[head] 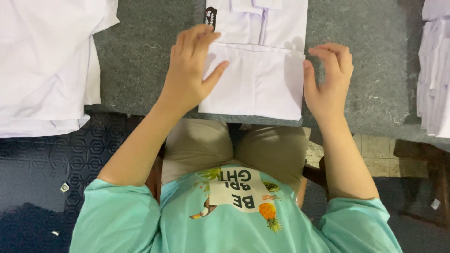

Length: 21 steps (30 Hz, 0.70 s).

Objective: Folding a white collared shirt on a flat work surface and adding it to a stack of finished goods.

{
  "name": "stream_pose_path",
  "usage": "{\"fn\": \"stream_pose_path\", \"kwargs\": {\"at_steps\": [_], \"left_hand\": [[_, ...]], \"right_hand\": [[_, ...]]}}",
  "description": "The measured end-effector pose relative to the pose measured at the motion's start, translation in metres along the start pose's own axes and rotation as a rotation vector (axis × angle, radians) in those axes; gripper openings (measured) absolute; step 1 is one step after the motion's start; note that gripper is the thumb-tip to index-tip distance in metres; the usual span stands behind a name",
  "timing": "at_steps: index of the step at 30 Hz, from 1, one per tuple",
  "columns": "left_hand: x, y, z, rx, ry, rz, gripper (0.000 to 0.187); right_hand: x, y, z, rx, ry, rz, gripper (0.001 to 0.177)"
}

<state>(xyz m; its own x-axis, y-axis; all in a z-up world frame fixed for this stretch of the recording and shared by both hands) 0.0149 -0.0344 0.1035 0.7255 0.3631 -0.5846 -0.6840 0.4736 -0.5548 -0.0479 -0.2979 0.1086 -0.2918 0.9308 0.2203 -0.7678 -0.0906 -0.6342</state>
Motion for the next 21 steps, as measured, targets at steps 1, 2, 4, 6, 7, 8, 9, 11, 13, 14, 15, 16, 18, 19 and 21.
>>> {"fn": "stream_pose_path", "kwargs": {"at_steps": [1,2,4,6,7,8,9,11,13,14,15,16,18,19,21], "left_hand": [[-0.007,0.004,-0.001,0.0,-0.001,-0.001,0.041],[-0.018,0.009,-0.01,0.11,-0.018,-0.042,0.041],[-0.03,0.027,-0.034,0.221,-0.035,-0.084,0.042],[-0.055,0.054,-0.057,0.194,-0.003,-0.36,0.039],[-0.051,0.059,-0.058,0.195,-0.003,-0.36,0.039],[-0.048,0.065,-0.063,0.236,-0.046,-0.369,0.048],[-0.045,0.071,-0.068,0.278,-0.088,-0.378,0.057],[-0.037,0.073,-0.069,0.284,-0.112,-0.396,0.059],[-0.032,0.075,-0.07,0.293,-0.135,-0.416,0.06],[-0.032,0.074,-0.069,0.285,-0.131,-0.427,0.06],[-0.031,0.073,-0.069,0.277,-0.128,-0.439,0.059],[-0.032,0.073,-0.068,0.277,-0.127,-0.44,0.059],[-0.033,0.071,-0.064,0.272,-0.096,-0.436,0.059],[-0.031,0.072,-0.064,0.271,-0.096,-0.439,0.059],[-0.024,0.073,-0.068,0.32,-0.066,-0.425,0.063]], "right_hand": [[0.008,0.002,0.007,-0.001,0.0,0.0,0.013],[0.021,0.004,0.015,-0.011,0.024,0.07,0.009],[0.036,0.018,0.017,-0.019,0.047,0.138,0.009],[0.052,0.041,0.005,0.015,0.039,0.315,0.015],[0.062,0.044,0.003,0.015,0.039,0.314,0.015],[0.075,0.05,-0.004,0.082,0.054,0.365,0.024],[0.088,0.056,-0.01,0.148,0.069,0.417,0.034],[0.086,0.064,-0.026,0.223,0.109,0.427,0.04],[0.082,0.071,-0.036,0.299,0.149,0.434,0.046],[0.08,0.072,-0.037,0.308,0.149,0.447,0.047],[0.078,0.073,-0.038,0.317,0.15,0.46,0.047],[0.078,0.073,-0.037,0.318,0.151,0.458,0.047],[0.08,0.073,-0.037,0.308,0.167,0.474,0.048],[0.078,0.075,-0.038,0.307,0.169,0.474,0.048],[0.078,0.081,-0.04,0.279,0.185,0.519,0.043]]}}
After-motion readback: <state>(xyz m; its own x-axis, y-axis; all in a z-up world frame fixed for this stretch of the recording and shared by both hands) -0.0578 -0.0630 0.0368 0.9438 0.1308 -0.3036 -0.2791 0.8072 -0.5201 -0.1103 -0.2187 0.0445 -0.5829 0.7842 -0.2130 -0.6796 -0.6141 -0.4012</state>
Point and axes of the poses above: each hand's wrist, its own y-axis away from the middle knuckle, its own z-axis out of the back of the hand, x = y × z, the point moved 8 cm from there along -y, towards the middle knuckle, and after that the axes turned 12 degrees about y, right-handed, at the moved point
